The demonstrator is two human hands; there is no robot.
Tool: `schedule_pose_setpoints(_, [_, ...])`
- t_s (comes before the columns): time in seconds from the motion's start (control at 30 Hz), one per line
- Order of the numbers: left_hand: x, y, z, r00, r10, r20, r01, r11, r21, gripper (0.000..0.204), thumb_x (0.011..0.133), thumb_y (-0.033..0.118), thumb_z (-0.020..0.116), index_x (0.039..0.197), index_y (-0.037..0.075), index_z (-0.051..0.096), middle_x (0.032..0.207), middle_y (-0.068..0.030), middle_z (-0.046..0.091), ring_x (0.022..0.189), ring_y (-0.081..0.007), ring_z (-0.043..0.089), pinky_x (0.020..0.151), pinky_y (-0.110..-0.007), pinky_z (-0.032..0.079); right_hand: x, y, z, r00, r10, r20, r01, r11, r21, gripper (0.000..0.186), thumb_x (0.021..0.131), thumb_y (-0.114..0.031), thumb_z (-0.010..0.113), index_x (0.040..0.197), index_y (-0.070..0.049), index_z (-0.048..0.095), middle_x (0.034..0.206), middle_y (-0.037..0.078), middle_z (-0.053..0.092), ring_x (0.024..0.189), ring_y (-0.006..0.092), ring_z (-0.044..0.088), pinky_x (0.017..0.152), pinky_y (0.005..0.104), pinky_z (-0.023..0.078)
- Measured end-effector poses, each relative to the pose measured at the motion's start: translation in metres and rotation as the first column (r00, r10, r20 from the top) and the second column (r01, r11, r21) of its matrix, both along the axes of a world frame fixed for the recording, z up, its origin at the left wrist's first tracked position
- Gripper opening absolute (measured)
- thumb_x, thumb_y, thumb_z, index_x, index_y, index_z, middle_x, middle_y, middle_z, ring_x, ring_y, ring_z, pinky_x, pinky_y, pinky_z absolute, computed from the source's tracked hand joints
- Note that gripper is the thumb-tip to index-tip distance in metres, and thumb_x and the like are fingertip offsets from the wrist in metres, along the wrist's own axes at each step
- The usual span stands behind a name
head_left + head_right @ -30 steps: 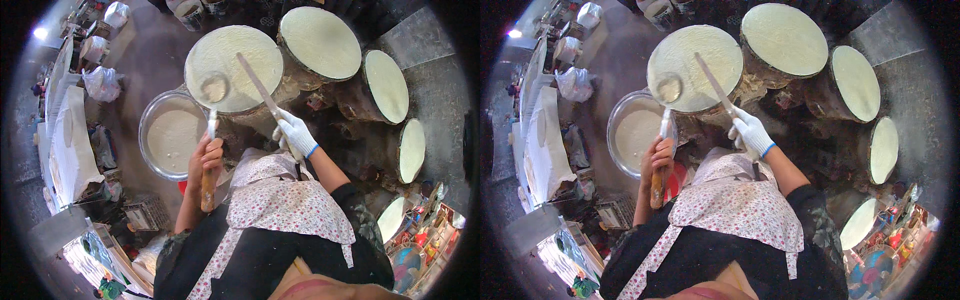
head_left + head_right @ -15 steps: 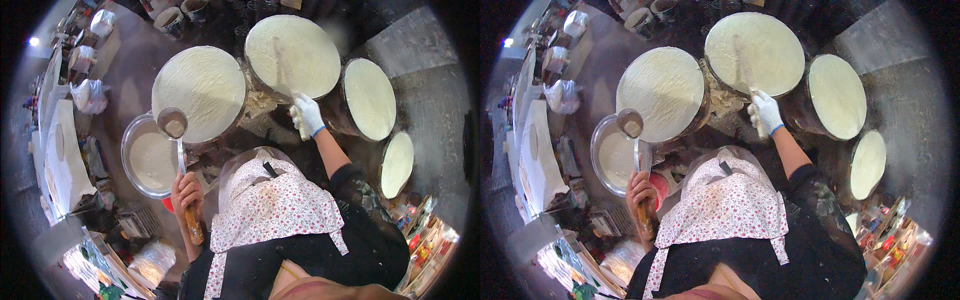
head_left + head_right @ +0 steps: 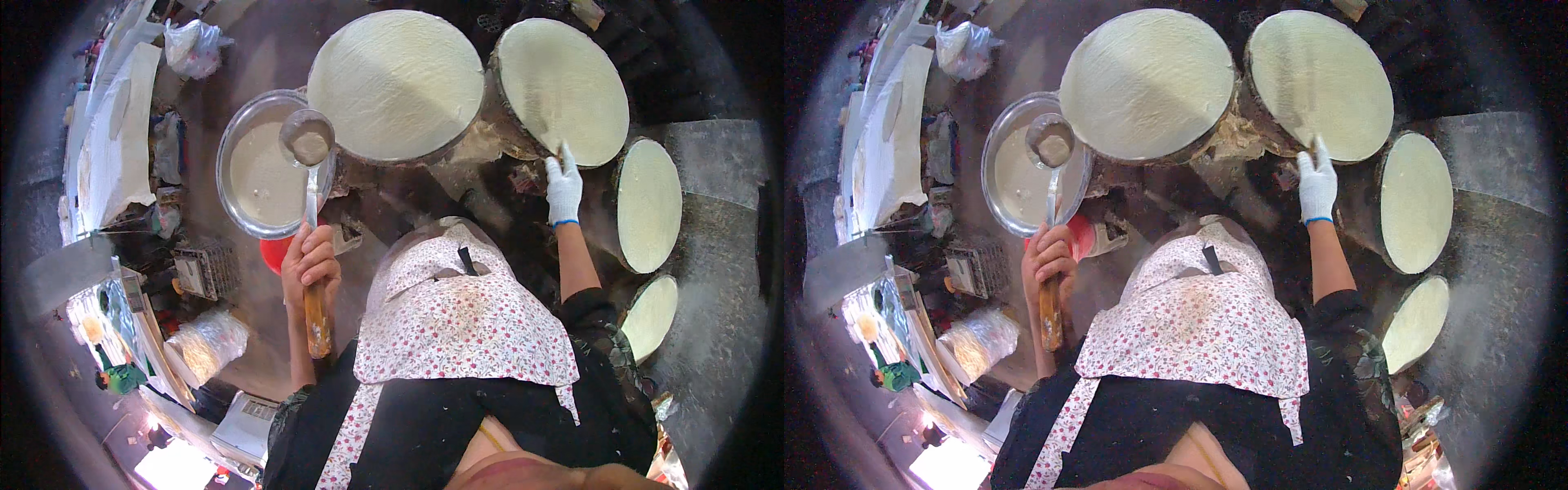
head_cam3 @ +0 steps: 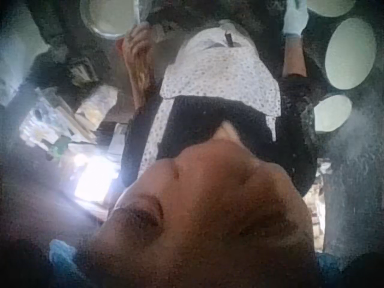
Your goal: The person ladles batter onto multiple hot round pans, spreads it into thin crepes, flips them with a spatula, and stacks the finished crepes. The person uses a ladle and a spatula to manage several crepes at once across multiple pans.
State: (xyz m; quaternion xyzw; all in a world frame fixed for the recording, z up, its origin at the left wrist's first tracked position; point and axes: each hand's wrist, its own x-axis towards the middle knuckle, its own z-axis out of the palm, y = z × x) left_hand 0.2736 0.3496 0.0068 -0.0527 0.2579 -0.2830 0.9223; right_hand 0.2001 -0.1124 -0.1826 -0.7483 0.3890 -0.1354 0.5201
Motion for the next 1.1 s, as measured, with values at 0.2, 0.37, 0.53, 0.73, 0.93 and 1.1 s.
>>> schedule_pose_setpoints(0.2, [-0.013,0.076,-0.010,0.999,-0.008,0.041,0.006,0.999,0.046,0.046,0.118,0.022,0.034,0.161,0.008,0.032,0.086,-0.0016,0.040,0.057,-0.0054,0.044,0.046,-0.023,0.047,0.001,0.109,0.008,0.980,0.190,0.063,-0.196,0.976,0.091,0.058,0.101,-0.008,0.067,0.156,-0.002,0.049,0.156,0.011,0.055,0.138,0.0176,0.054,0.117,0.0311,0.040])
schedule_pose_setpoints(0.37, [-0.026,0.119,-0.013,1.000,0.005,-0.007,-0.005,0.998,0.068,0.046,0.117,0.020,0.035,0.162,0.009,0.031,0.085,-0.0012,0.040,0.056,-0.0049,0.043,0.046,-0.023,0.045,0.018,0.232,0.011,0.875,0.455,0.164,-0.475,0.872,0.116,0.059,0.099,-0.028,0.073,0.151,-0.007,0.056,0.141,0.016,0.068,0.125,0.0193,0.067,0.107,0.0319,0.049])
schedule_pose_setpoints(0.53, [-0.033,0.142,-0.020,0.999,-0.003,0.033,-0.001,0.991,0.135,0.045,0.117,0.021,0.035,0.160,0.008,0.033,0.084,-0.0015,0.040,0.055,-0.0054,0.043,0.044,-0.021,0.045,0.050,0.259,0.021,0.896,0.444,-0.006,-0.443,0.892,-0.087,0.031,0.098,-0.033,0.069,0.121,-0.012,0.073,0.091,0.016,0.075,0.085,0.0324,0.075,0.077,0.0412,0.056])
schedule_pose_setpoints(0.73, [-0.036,0.150,-0.025,1.000,0.019,-0.002,-0.019,0.991,0.130,0.047,0.117,0.020,0.036,0.162,0.012,0.031,0.083,0.0001,0.039,0.054,-0.0033,0.042,0.043,-0.019,0.044,0.104,0.189,0.043,0.918,0.385,0.095,-0.334,0.879,-0.340,0.018,0.103,-0.022,0.064,0.111,-0.010,0.076,0.079,0.014,0.071,0.070,0.0193,0.068,0.068,0.0365,0.053])
schedule_pose_setpoints(0.93, [-0.050,0.136,-0.016,0.995,0.100,-0.018,-0.099,0.994,0.034,0.032,0.117,0.022,0.035,0.135,-0.002,0.046,0.082,-0.0027,0.043,0.056,-0.0077,0.048,0.045,-0.023,0.046,0.198,0.156,0.060,0.762,0.627,-0.159,-0.530,0.464,-0.709,0.019,0.100,-0.031,0.065,0.108,-0.017,0.074,0.089,0.016,0.070,0.088,0.0396,0.070,0.072,0.0497,0.054])
schedule_pose_setpoints(1.1, [-0.063,0.121,0.010,0.977,0.214,0.006,-0.213,0.969,0.123,0.048,0.116,0.018,0.035,0.162,0.004,0.027,0.081,-0.0024,0.042,0.055,-0.0064,0.047,0.045,-0.022,0.046,0.314,0.206,0.062,0.517,0.826,-0.224,-0.566,0.133,-0.814,0.019,0.093,-0.017,0.065,0.108,-0.021,0.075,0.100,0.007,0.071,0.097,0.0316,0.070,0.080,0.0439,0.058])
